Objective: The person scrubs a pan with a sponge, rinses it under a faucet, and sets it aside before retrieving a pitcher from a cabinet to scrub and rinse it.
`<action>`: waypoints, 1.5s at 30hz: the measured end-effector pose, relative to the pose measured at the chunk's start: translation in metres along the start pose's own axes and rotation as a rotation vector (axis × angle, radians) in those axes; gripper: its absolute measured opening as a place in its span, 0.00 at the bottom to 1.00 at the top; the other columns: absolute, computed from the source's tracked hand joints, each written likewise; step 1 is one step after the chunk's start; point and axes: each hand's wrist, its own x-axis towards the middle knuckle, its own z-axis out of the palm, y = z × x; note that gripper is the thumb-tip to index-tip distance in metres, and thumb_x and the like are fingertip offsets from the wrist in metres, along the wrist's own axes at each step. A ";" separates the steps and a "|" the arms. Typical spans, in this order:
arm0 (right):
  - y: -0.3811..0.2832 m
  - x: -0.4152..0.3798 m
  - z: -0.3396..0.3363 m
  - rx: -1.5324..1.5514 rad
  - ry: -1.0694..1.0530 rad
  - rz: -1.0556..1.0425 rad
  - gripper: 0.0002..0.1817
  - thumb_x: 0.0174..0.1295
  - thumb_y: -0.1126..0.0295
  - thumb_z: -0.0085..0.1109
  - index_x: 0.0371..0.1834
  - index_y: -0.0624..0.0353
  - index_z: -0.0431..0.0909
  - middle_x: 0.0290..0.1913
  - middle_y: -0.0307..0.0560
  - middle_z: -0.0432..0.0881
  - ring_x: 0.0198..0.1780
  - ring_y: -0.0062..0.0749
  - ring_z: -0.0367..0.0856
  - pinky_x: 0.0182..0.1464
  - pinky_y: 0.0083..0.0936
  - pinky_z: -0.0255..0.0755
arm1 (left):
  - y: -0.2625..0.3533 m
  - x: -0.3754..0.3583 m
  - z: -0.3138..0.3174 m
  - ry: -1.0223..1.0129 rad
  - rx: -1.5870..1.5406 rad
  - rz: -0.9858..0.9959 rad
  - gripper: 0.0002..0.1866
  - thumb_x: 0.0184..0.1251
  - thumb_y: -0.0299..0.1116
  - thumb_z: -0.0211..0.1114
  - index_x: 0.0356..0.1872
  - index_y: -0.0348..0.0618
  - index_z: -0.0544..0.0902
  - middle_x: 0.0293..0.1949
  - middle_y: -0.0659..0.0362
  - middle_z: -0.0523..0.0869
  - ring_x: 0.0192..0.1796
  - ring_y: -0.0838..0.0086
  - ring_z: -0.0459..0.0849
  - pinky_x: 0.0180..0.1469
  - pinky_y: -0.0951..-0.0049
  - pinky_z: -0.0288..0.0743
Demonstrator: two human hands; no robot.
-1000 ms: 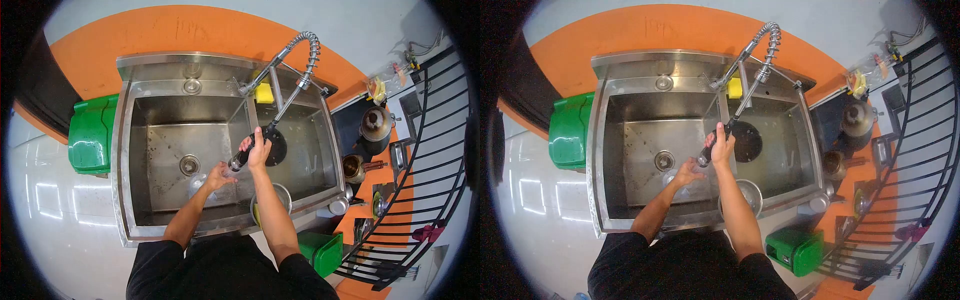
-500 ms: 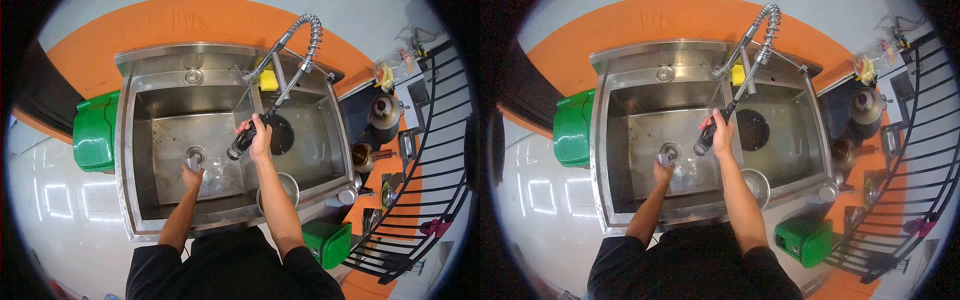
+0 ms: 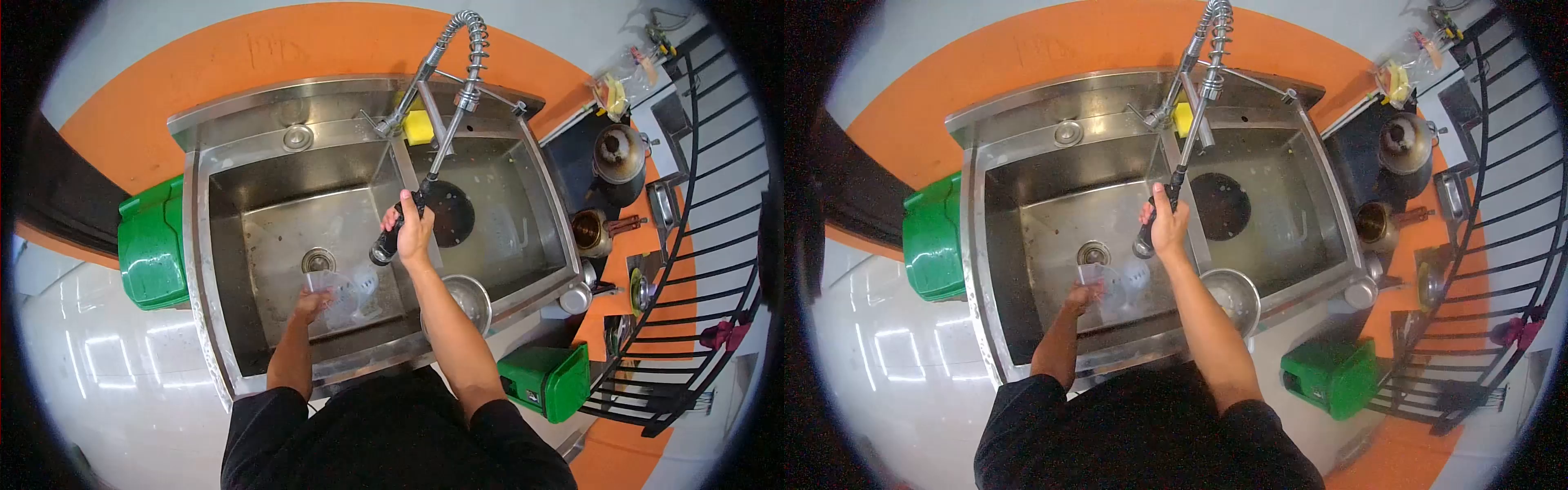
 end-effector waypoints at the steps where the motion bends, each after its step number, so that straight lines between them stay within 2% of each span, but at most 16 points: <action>1: 0.002 0.000 -0.001 0.004 0.003 -0.004 0.25 0.68 0.51 0.59 0.21 0.57 0.64 0.16 0.43 0.69 0.18 0.29 0.70 0.25 0.29 0.70 | 0.009 -0.010 0.008 -0.053 -0.223 0.006 0.21 0.63 0.34 0.67 0.56 0.36 0.77 0.48 0.50 0.86 0.49 0.56 0.85 0.49 0.57 0.80; 5: 0.021 -0.001 -0.008 -0.122 0.123 -0.001 0.26 0.68 0.47 0.58 0.21 0.57 0.70 0.19 0.43 0.75 0.19 0.26 0.73 0.26 0.26 0.70 | 0.017 -0.006 0.002 -0.120 -0.217 -0.113 0.17 0.64 0.22 0.62 0.55 0.39 0.77 0.54 0.54 0.84 0.51 0.59 0.86 0.47 0.65 0.82; 9: 0.022 0.004 -0.007 -0.204 0.053 -0.107 0.23 0.69 0.51 0.58 0.31 0.64 0.80 0.27 0.45 0.84 0.29 0.26 0.80 0.36 0.26 0.73 | 0.024 -0.018 0.045 -0.192 -0.475 0.067 0.20 0.65 0.32 0.67 0.57 0.41 0.78 0.54 0.54 0.83 0.58 0.57 0.81 0.57 0.53 0.79; 13: 0.010 0.008 -0.003 -0.154 0.009 -0.057 0.24 0.70 0.51 0.54 0.28 0.62 0.78 0.32 0.49 0.85 0.38 0.28 0.82 0.46 0.26 0.70 | 0.040 -0.019 0.065 -0.123 -0.596 0.072 0.21 0.65 0.39 0.68 0.57 0.46 0.78 0.53 0.57 0.84 0.59 0.59 0.80 0.60 0.49 0.76; 15: 0.010 0.010 -0.002 -0.145 0.009 -0.072 0.23 0.70 0.51 0.54 0.27 0.61 0.77 0.31 0.49 0.84 0.36 0.29 0.82 0.45 0.26 0.70 | 0.033 -0.017 0.068 -0.032 -0.332 0.481 0.14 0.63 0.36 0.69 0.49 0.48 0.82 0.46 0.58 0.84 0.53 0.63 0.82 0.54 0.42 0.79; 18: 0.011 0.011 -0.003 -0.081 0.008 -0.061 0.23 0.71 0.52 0.54 0.26 0.60 0.74 0.30 0.48 0.83 0.33 0.31 0.82 0.41 0.27 0.72 | 0.051 0.006 0.059 -0.046 -0.521 0.216 0.17 0.62 0.35 0.70 0.52 0.48 0.80 0.47 0.59 0.83 0.52 0.64 0.82 0.51 0.46 0.80; 22: 0.003 0.006 0.007 0.056 0.070 -0.045 0.25 0.69 0.50 0.57 0.22 0.58 0.70 0.22 0.44 0.77 0.23 0.28 0.77 0.29 0.25 0.71 | 0.060 -0.015 0.070 -0.012 -0.465 0.275 0.20 0.61 0.32 0.68 0.55 0.47 0.78 0.50 0.59 0.81 0.51 0.65 0.82 0.48 0.49 0.81; 25: -0.002 -0.001 0.010 0.120 0.046 -0.035 0.26 0.68 0.48 0.59 0.21 0.57 0.69 0.18 0.41 0.74 0.19 0.24 0.73 0.25 0.23 0.68 | 0.041 0.015 0.033 -0.002 -0.421 0.095 0.23 0.59 0.28 0.67 0.57 0.44 0.75 0.51 0.57 0.79 0.48 0.63 0.81 0.49 0.46 0.81; 29: 0.001 -0.018 0.025 0.054 0.002 0.022 0.25 0.67 0.49 0.61 0.22 0.55 0.67 0.16 0.38 0.70 0.17 0.22 0.70 0.22 0.22 0.65 | 0.058 -0.008 0.081 0.244 0.036 0.009 0.24 0.56 0.22 0.66 0.57 0.42 0.72 0.45 0.58 0.79 0.47 0.61 0.80 0.41 0.52 0.84; 31: 0.009 -0.025 0.036 0.115 -0.042 0.054 0.25 0.67 0.47 0.61 0.23 0.55 0.68 0.17 0.36 0.69 0.17 0.21 0.69 0.21 0.21 0.63 | 0.060 -0.015 0.107 0.214 0.318 0.183 0.25 0.55 0.21 0.66 0.56 0.41 0.73 0.43 0.59 0.81 0.43 0.60 0.82 0.34 0.54 0.84; 33: 0.010 -0.025 0.037 0.090 -0.051 0.008 0.26 0.67 0.46 0.60 0.22 0.55 0.70 0.16 0.35 0.70 0.18 0.19 0.69 0.21 0.20 0.62 | 0.025 0.041 0.079 0.088 0.117 0.258 0.24 0.54 0.20 0.65 0.55 0.40 0.74 0.42 0.58 0.82 0.36 0.61 0.84 0.30 0.55 0.84; 35: 0.023 -0.012 0.025 -0.069 0.036 -0.060 0.27 0.67 0.45 0.59 0.19 0.54 0.71 0.16 0.34 0.71 0.19 0.18 0.69 0.21 0.20 0.60 | 0.064 -0.014 0.150 0.316 0.742 0.381 0.24 0.50 0.16 0.62 0.52 0.41 0.77 0.39 0.57 0.84 0.32 0.62 0.84 0.28 0.58 0.82; 36: 0.019 -0.009 0.017 -0.206 0.062 -0.092 0.28 0.68 0.45 0.57 0.16 0.53 0.71 0.16 0.34 0.72 0.19 0.17 0.69 0.21 0.21 0.60 | 0.079 -0.036 0.173 0.339 0.738 0.381 0.24 0.50 0.16 0.62 0.52 0.41 0.77 0.39 0.57 0.84 0.32 0.62 0.84 0.28 0.58 0.82; 38: 0.011 -0.005 0.007 -0.198 0.078 -0.091 0.28 0.69 0.46 0.56 0.18 0.55 0.72 0.16 0.34 0.72 0.19 0.18 0.70 0.22 0.22 0.62 | 0.102 -0.062 0.198 0.333 -0.197 0.253 0.23 0.48 0.14 0.60 0.49 0.41 0.79 0.37 0.57 0.84 0.31 0.61 0.85 0.27 0.59 0.82; 42: 0.017 -0.012 0.003 -0.047 -0.041 -0.028 0.25 0.70 0.49 0.58 0.22 0.57 0.72 0.18 0.36 0.74 0.19 0.20 0.71 0.22 0.22 0.64 | 0.068 -0.025 0.168 0.080 0.118 0.070 0.23 0.52 0.14 0.57 0.52 0.39 0.73 0.38 0.53 0.80 0.39 0.57 0.83 0.37 0.45 0.84; 45: 0.019 -0.014 0.009 0.015 -0.018 -0.040 0.23 0.69 0.50 0.59 0.24 0.58 0.73 0.18 0.38 0.74 0.19 0.21 0.72 0.24 0.21 0.67 | 0.061 -0.032 0.170 0.168 0.002 0.159 0.20 0.55 0.15 0.57 0.50 0.39 0.73 0.34 0.53 0.78 0.36 0.56 0.82 0.39 0.40 0.82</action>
